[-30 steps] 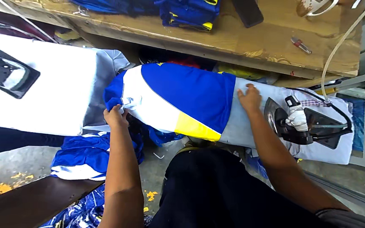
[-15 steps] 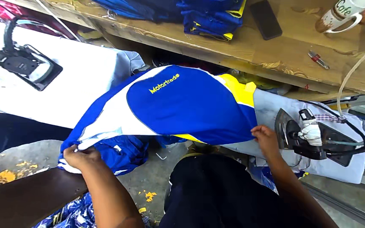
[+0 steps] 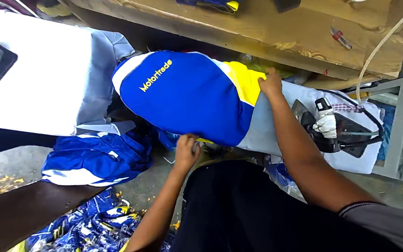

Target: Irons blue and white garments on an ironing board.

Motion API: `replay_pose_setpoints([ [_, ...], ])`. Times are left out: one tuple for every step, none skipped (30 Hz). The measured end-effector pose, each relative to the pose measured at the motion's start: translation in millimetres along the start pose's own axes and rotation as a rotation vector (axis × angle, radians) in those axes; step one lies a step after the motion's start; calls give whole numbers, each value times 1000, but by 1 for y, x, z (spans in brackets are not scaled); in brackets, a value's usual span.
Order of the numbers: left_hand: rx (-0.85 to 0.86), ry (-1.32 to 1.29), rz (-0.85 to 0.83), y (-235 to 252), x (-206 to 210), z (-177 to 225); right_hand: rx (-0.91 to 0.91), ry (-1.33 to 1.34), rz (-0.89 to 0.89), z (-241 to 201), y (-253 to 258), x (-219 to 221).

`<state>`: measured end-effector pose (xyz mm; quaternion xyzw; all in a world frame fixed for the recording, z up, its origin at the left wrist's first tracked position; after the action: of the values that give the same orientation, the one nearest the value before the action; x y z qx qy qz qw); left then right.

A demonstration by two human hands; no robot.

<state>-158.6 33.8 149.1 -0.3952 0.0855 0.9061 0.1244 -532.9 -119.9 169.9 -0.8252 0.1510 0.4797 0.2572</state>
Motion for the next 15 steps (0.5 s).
replay_pose_setpoints([
  [98,-6,-35,-2,19,21,20,-13,13,1,15,6],
  [170,-14,-70,-3,35,36,19,-36,0,2,25,14],
  [216,-21,-104,-5,48,49,-10,-71,-31,-1,31,22],
  [244,-27,-130,-6,59,58,-58,-125,-63,-5,34,28],
  [269,-31,-137,-6,68,67,-105,-177,-90,-8,36,30],
  [290,-37,-138,-7,75,74,-133,-215,-100,-6,38,27],
  [307,-46,-136,-8,81,80,-135,-241,-84,3,42,19],
  [321,-45,-126,-9,88,85,-105,-265,-54,19,49,9],
  [337,-39,-109,-10,94,89,-64,-290,-20,38,55,-2],
  [354,-24,-88,-11,100,92,-17,-319,5,58,62,-12],
  [362,4,-76,-11,107,96,20,-349,12,75,67,-19],
  [354,39,-74,-10,115,98,46,-378,0,86,69,-25],
  [331,81,-84,-9,123,100,61,-409,-23,92,69,-27],
  [295,130,-97,-8,130,100,66,-434,-50,94,68,-28],
  [254,176,-116,-6,138,99,58,-451,-78,93,68,-26],
])
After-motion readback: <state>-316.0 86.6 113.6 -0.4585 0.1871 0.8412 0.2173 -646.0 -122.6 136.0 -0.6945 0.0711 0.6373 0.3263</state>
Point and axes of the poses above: each hand's wrist, its own y-axis towards the middle knuckle, its own x-axis out of the palm, z = x × y, the point moved 7 cm from there along y, towards the middle knuckle, and after that the axes turned 5 degrees about z, right-handed, at the moved point
